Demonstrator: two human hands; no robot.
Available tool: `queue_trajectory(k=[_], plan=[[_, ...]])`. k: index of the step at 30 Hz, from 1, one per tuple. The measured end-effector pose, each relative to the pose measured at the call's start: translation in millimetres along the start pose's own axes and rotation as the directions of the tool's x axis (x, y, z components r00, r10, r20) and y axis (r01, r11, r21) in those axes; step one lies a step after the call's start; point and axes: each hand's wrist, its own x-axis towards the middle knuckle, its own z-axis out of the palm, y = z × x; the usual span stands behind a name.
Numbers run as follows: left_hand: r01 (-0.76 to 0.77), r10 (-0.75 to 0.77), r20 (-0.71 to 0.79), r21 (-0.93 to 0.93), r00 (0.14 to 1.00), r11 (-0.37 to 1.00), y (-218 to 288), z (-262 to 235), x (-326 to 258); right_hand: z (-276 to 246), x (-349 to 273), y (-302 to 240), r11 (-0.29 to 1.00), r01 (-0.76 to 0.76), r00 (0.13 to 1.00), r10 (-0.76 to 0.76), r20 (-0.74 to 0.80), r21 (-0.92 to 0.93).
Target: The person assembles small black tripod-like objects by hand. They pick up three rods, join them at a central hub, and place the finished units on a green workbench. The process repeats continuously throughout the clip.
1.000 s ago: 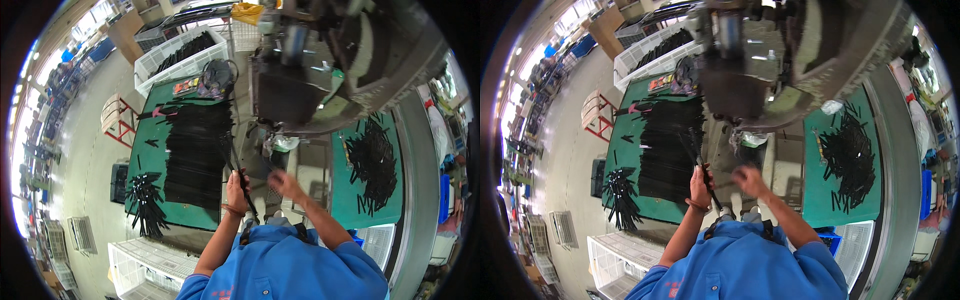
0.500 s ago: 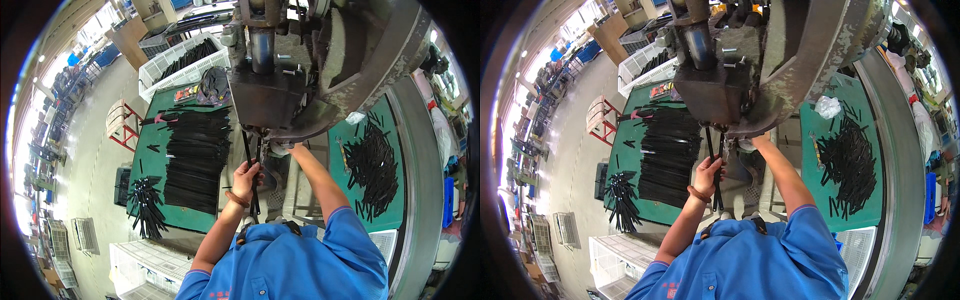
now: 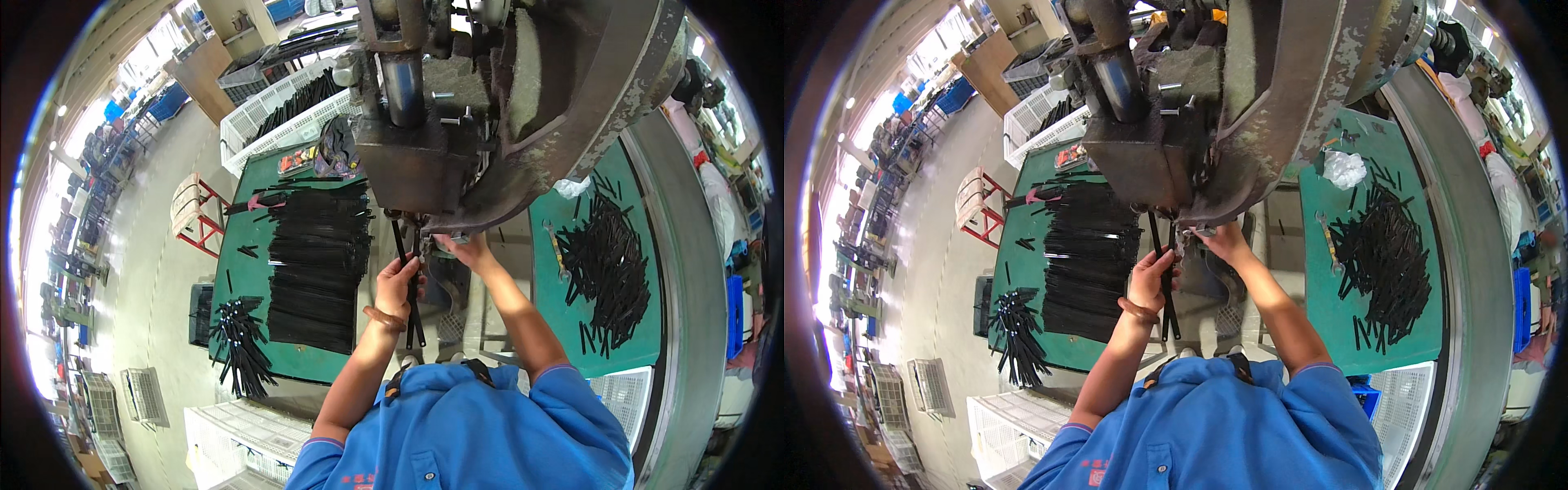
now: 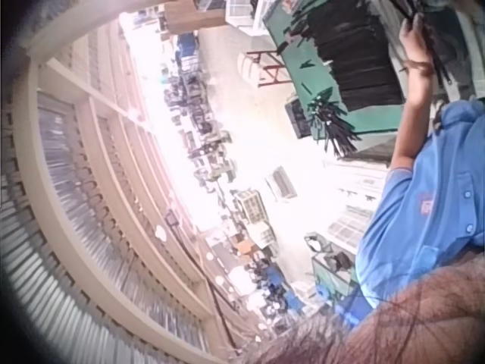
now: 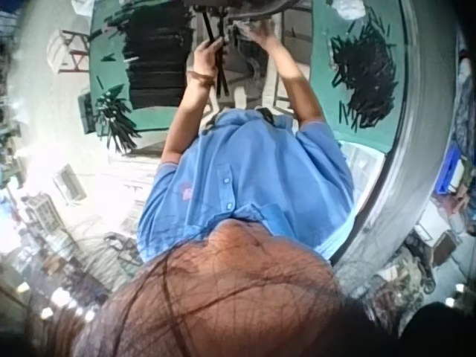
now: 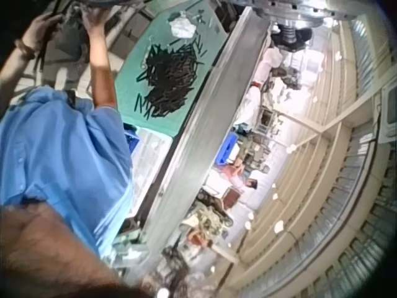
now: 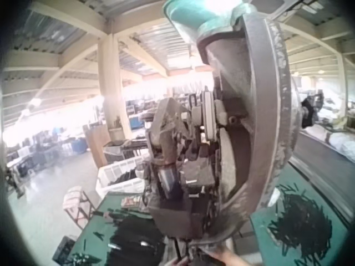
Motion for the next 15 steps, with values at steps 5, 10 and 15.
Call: queue_trajectory(k=[5,10,15], plan=[[0.017,-0.018,0.057,0.033,0.998,0.999,3,4,10,8,4,-48,0.868,-0.367,0.927,0.373,0.048,0.336],[0.03,-0.03,0.055,0.007,0.998,1.0,-1,3,8,20,4,-26,0.789,-0.475,0.874,0.474,0.106,0.39],[0.037,-0.038,0.052,0.025,0.998,0.999,-12,-6,15,24,5,-9,0.719,-0.538,0.839,0.505,0.201,0.44]])
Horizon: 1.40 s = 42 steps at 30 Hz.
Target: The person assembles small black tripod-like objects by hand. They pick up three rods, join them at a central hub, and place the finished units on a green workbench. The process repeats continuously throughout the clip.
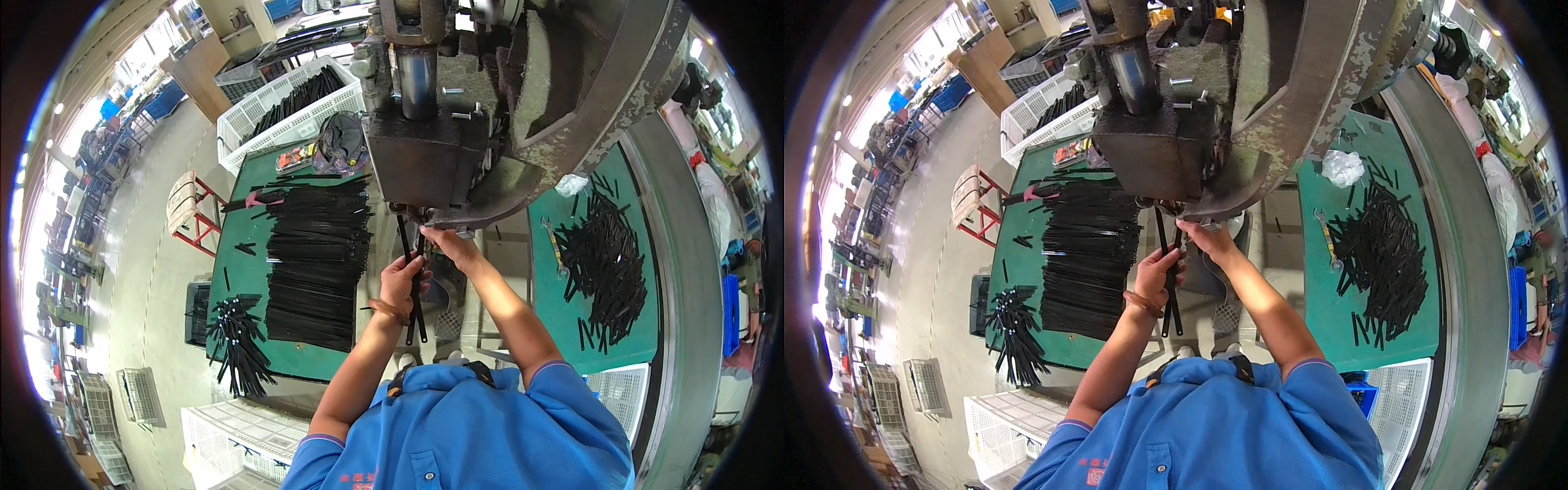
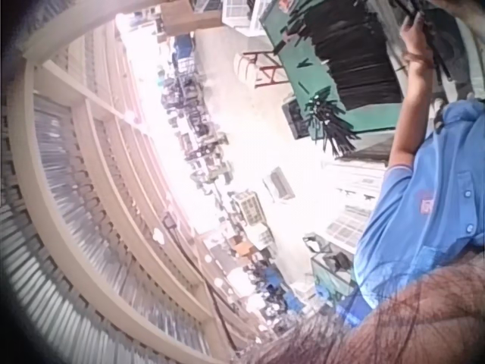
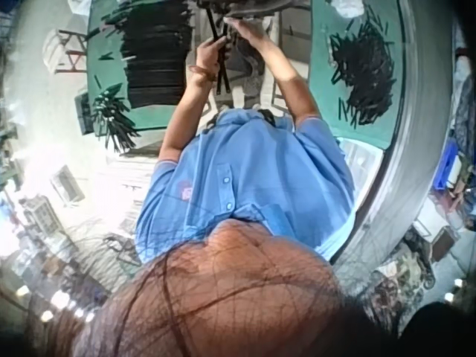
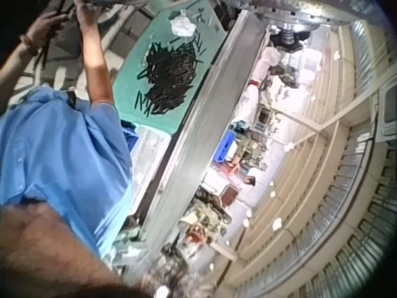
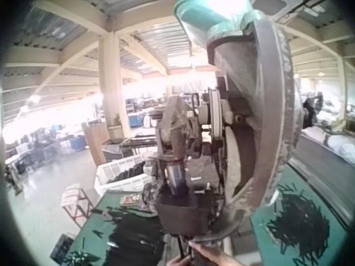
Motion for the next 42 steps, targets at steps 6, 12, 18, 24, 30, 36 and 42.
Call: queue_trajectory(k=[6,12,18,24,30,36,42], plan=[[-0.253,0.26,-0.028,0.149,0.965,0.956,0,-12,-27,-11,0,5,0.771,-0.356,0.934,0.298,0.196,0.527],[-0.64,0.578,0.282,0.421,0.766,0.643,18,-30,-116,-19,-68,-33,0.924,-0.228,0.973,0.208,0.096,0.306],[-0.796,0.304,0.903,0.415,0.302,-0.442,58,11,-114,8,-147,-69,0.954,-0.29,0.836,0.212,0.506,0.08],[-0.864,0.218,0.965,0.23,0.144,-0.448,55,14,-27,20,-134,-48,0.88,-0.193,0.981,0.173,0.086,0.433],[-0.894,0.288,0.952,0.213,0.1,-0.394,45,14,8,34,-120,-28,0.974,0.069,0.996,-0.055,-0.071,0.215],[-0.911,0.293,0.947,0.234,0.134,-0.34,46,19,19,34,-116,-23,0.983,0.128,0.983,-0.108,-0.147,0.134],[-0.931,0.312,0.94,0.232,0.14,-0.282,43,14,27,37,-114,-21,0.986,0.112,0.986,-0.094,-0.137,0.126]])
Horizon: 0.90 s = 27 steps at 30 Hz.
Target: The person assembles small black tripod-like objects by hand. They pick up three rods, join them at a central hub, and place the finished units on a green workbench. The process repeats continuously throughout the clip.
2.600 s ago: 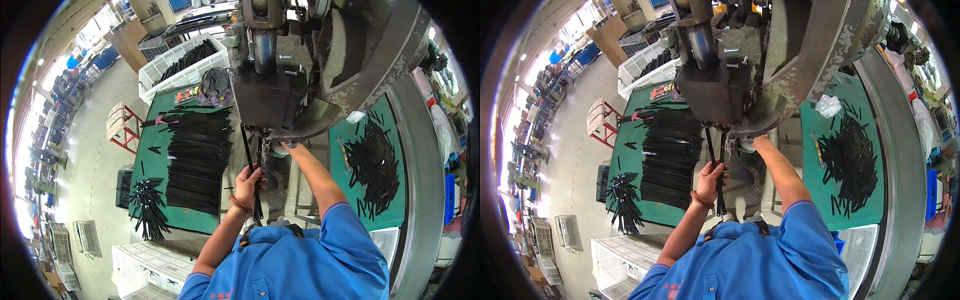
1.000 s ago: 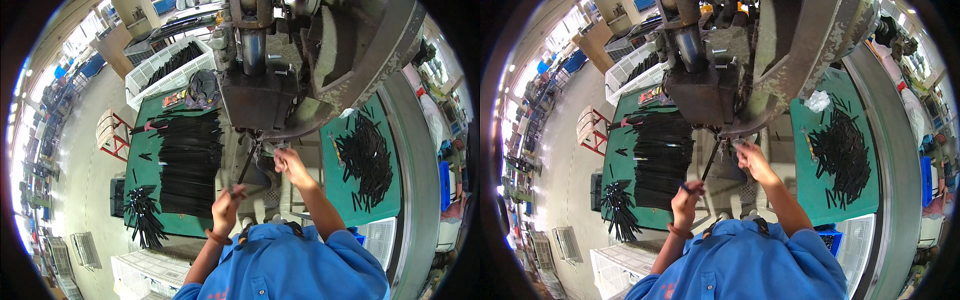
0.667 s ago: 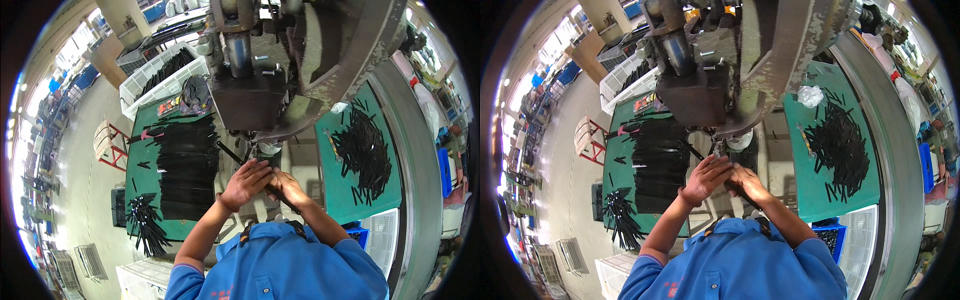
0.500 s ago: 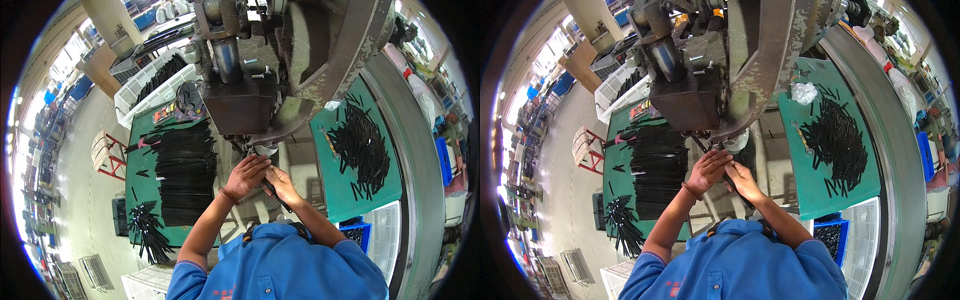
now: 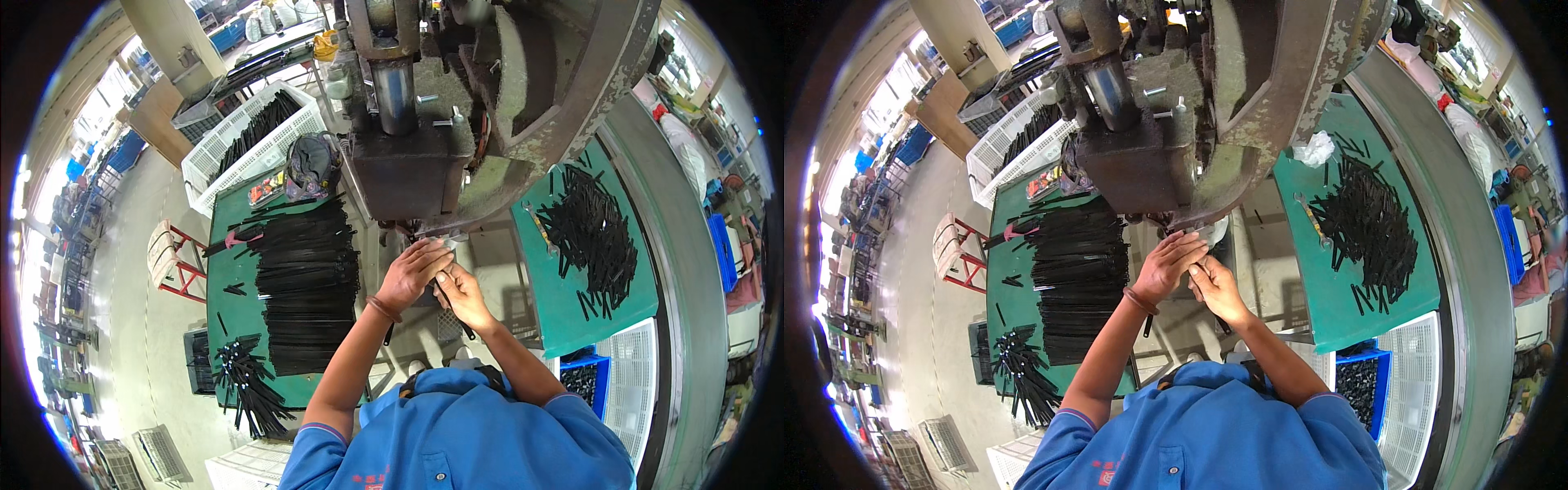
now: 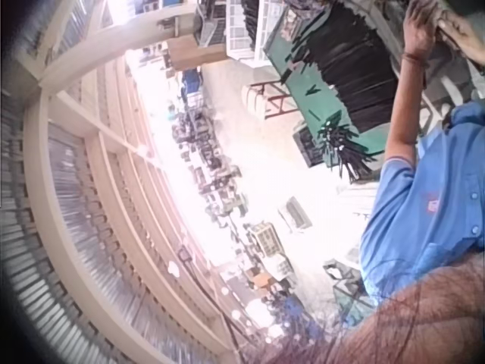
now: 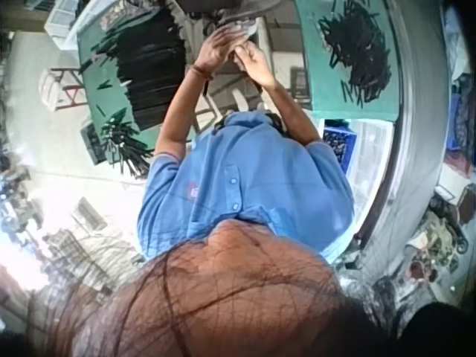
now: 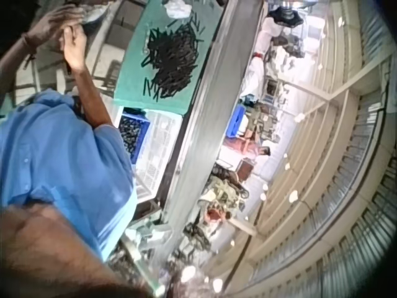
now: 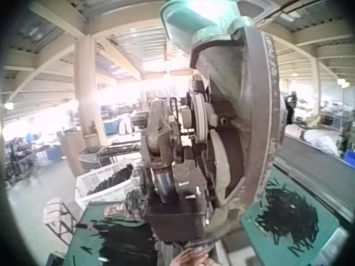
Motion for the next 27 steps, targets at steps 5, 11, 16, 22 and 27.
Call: queue_trajectory(k=[5,11,16,22,27], plan=[[0.012,-0.012,-0.004,-0.027,1.0,1.0,-5,-2,-5,14,-1,1,0.997,0.046,0.997,-0.049,-0.061,-0.056],[0.01,-0.008,0.02,-0.069,1.0,0.998,-9,-5,-2,19,0,12,0.987,0.113,0.988,-0.124,-0.097,-0.115],[-0.003,0.008,0.054,-0.092,0.998,0.996,-10,-4,-15,29,-7,17,0.991,0.084,0.988,-0.097,-0.123,-0.107],[-0.066,0.065,0.036,0.022,0.997,0.998,-5,-4,-15,33,-13,21,0.971,0.154,0.972,-0.182,-0.149,-0.18],[-0.094,0.093,0.038,0.03,0.995,0.995,-14,1,-8,31,-4,9,0.964,0.163,0.968,-0.198,-0.155,-0.211]])
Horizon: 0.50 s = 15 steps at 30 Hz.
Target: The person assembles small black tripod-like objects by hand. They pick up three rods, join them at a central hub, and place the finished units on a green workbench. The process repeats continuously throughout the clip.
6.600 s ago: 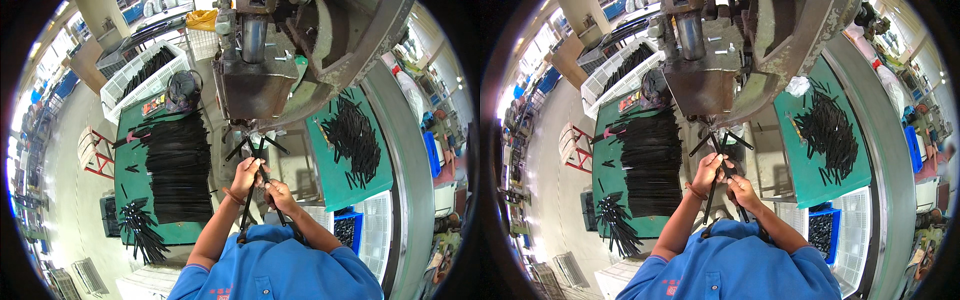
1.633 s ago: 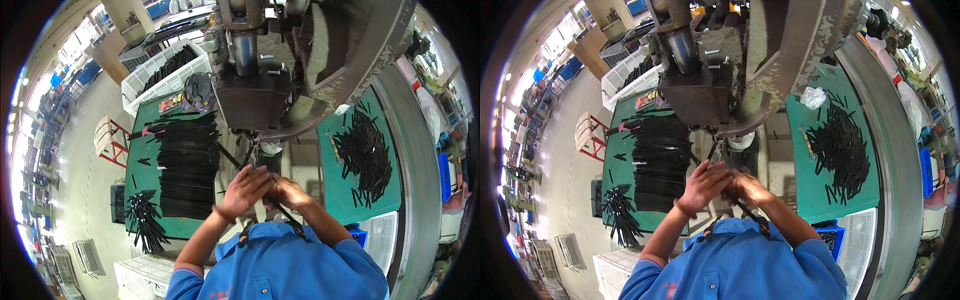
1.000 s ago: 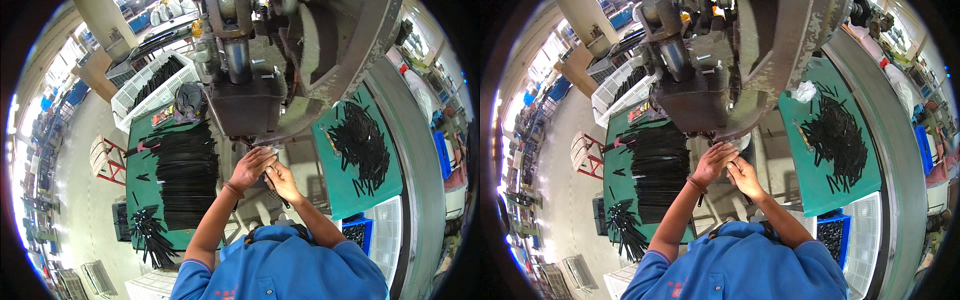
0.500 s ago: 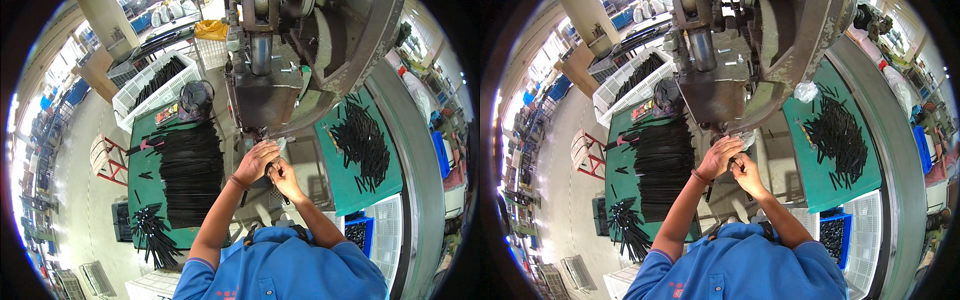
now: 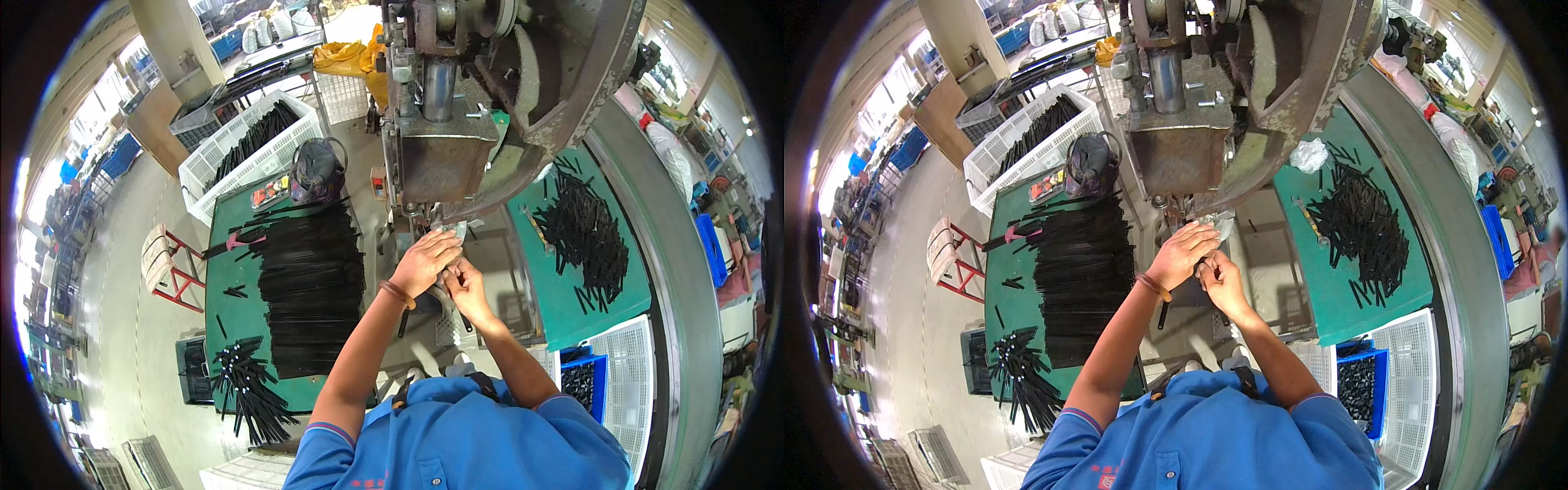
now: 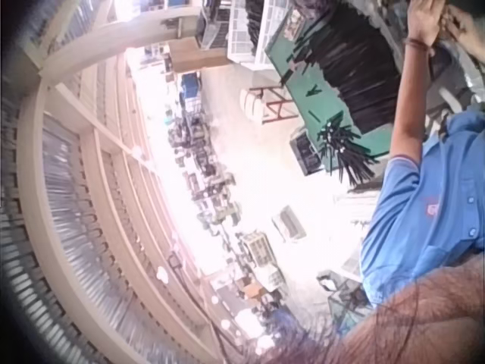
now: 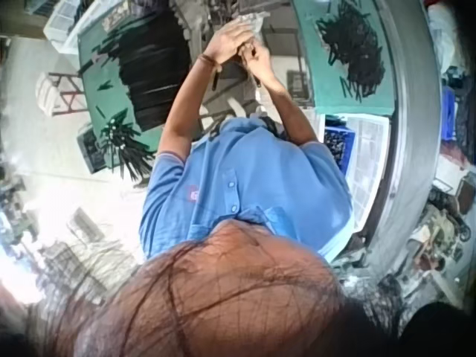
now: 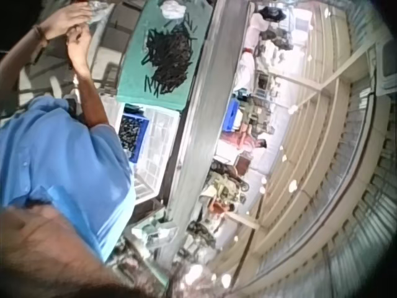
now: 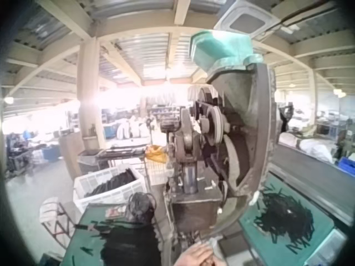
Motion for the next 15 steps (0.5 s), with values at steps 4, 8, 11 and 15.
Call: queue_trajectory(k=[4,8,11,15], plan=[[0.023,-0.023,0.0,-0.021,1.0,1.0,5,-3,-3,0,-2,0,0.997,-0.037,0.999,0.037,0.013,0.071],[0.045,-0.045,0.009,0.003,0.999,0.999,13,-13,-5,0,-5,15,0.992,-0.078,0.997,0.077,0.012,0.103],[0.322,-0.328,-0.137,-0.062,0.935,0.945,36,-37,-12,0,-9,18,0.991,-0.098,0.992,0.104,-0.067,0.09],[0.727,-0.84,0.227,-0.638,0.493,0.254,24,18,-118,2,-10,15,0.99,-0.126,0.991,0.128,0.04,-0.058]])
